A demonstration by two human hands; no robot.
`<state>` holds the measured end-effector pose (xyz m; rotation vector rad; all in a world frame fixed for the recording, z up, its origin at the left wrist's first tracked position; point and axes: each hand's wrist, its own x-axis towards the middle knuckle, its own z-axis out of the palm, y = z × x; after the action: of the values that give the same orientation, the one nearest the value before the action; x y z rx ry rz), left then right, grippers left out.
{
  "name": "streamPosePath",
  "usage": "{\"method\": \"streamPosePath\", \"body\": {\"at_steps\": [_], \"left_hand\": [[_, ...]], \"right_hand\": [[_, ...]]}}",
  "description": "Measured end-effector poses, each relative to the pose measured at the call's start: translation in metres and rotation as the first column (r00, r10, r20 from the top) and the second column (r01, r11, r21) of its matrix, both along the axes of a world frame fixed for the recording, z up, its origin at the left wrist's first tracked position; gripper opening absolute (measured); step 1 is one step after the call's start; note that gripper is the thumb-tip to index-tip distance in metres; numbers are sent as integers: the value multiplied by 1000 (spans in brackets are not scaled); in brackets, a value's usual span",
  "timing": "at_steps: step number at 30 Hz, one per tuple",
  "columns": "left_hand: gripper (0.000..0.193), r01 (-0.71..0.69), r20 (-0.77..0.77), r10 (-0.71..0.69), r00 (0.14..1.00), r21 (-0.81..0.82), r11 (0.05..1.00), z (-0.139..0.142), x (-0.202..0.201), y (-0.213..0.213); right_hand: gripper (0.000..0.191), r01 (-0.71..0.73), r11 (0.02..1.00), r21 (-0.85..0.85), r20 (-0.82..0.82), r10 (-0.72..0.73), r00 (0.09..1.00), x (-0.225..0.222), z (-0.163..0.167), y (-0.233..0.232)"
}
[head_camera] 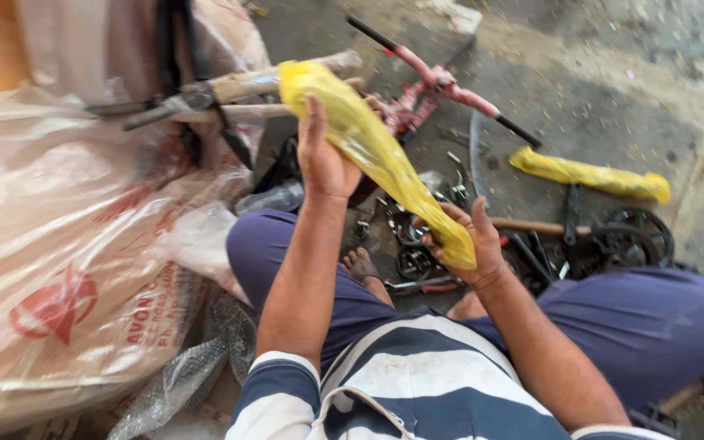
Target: The person sits cross-legged on the floor of a bicycle workshop and unpacks bicycle components from plastic bags and bubble wrap. He unwraps a water bottle and other parts, sets them on the floor, and wraps items in yellow plastic sheeting.
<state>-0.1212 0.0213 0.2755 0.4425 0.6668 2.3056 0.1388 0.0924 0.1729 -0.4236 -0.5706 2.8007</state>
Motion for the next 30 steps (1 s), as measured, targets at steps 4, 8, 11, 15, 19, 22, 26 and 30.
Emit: {"method": "streamPosePath", "body": {"at_steps": [4,8,11,15,19,22,26,30], "left_hand": [[47,59,-185,-49,981,46,997,65,1,-3],[35,97,-226,-74,971,96,991,95,-3,2],[29,74,-447,-45,893,47,996,105,-16,9],[37,-37,-700,-117,704,-201,979,120,-49,21],[51,-479,-961,-103,255,-218,850,119,-59,9],[76,324,-558,-435,707,-292,900,105,-39,-8],[49,431,-414,-469,780,-187,883,104,-16,-11],[37,258,-501,-321,804,-193,947,111,-20,2]], "right_hand": [[99,-69,996,55,-9,70,998,-17,2,-6],[104,-151,983,107,21,149,989,-23,1,-15],[91,-254,951,176,-78,271,960,-22,-8,-23],[46,-218,858,464,148,168,975,-15,-21,-33],[34,-188,794,579,248,48,967,-6,-22,-27],[37,-152,793,590,152,76,985,1,-14,-19],[51,-139,881,453,15,148,989,5,5,-18],[68,-266,935,233,-28,280,960,-3,20,-25]]}}
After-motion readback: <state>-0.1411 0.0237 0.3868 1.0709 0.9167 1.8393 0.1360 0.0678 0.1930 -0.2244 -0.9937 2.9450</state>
